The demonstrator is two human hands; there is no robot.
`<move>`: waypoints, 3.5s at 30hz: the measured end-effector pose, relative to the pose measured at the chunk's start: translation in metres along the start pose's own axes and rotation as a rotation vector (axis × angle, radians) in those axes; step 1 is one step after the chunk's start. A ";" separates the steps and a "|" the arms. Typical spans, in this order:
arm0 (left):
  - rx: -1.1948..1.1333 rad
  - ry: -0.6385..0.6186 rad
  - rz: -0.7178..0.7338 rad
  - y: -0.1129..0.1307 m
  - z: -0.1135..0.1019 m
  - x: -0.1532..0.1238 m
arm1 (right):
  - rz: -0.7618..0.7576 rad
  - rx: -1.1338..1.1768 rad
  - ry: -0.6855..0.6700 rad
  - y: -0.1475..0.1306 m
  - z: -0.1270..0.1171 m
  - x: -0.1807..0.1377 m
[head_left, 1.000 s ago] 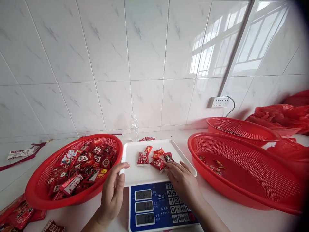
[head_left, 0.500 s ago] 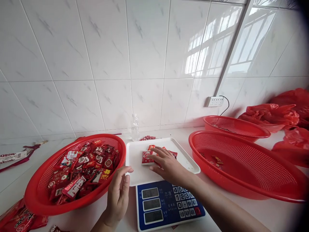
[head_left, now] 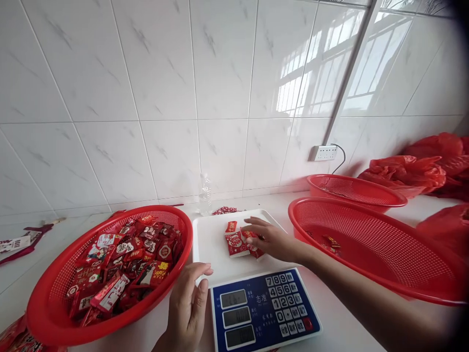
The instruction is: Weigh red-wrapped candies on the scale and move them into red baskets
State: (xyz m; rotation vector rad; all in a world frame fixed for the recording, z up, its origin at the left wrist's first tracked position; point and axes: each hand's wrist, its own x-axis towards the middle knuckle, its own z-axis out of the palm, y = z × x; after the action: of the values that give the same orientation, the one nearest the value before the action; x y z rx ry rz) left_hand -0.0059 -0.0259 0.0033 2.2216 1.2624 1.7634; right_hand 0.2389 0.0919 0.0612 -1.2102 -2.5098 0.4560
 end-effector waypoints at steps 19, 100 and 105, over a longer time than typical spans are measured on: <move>0.015 0.009 -0.043 -0.002 -0.002 0.002 | -0.040 -0.057 -0.137 -0.014 0.019 0.037; -0.093 -0.003 -0.168 -0.006 0.005 -0.005 | -0.063 -0.057 -0.130 -0.038 0.027 0.034; -0.098 0.029 -0.223 -0.003 0.007 -0.004 | -0.162 -0.047 -0.176 -0.037 0.021 0.030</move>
State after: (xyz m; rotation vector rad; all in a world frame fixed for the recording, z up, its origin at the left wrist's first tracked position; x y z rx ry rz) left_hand -0.0015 -0.0231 -0.0041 1.9268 1.3380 1.7387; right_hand 0.1871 0.0909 0.0618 -1.0121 -2.7560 0.4835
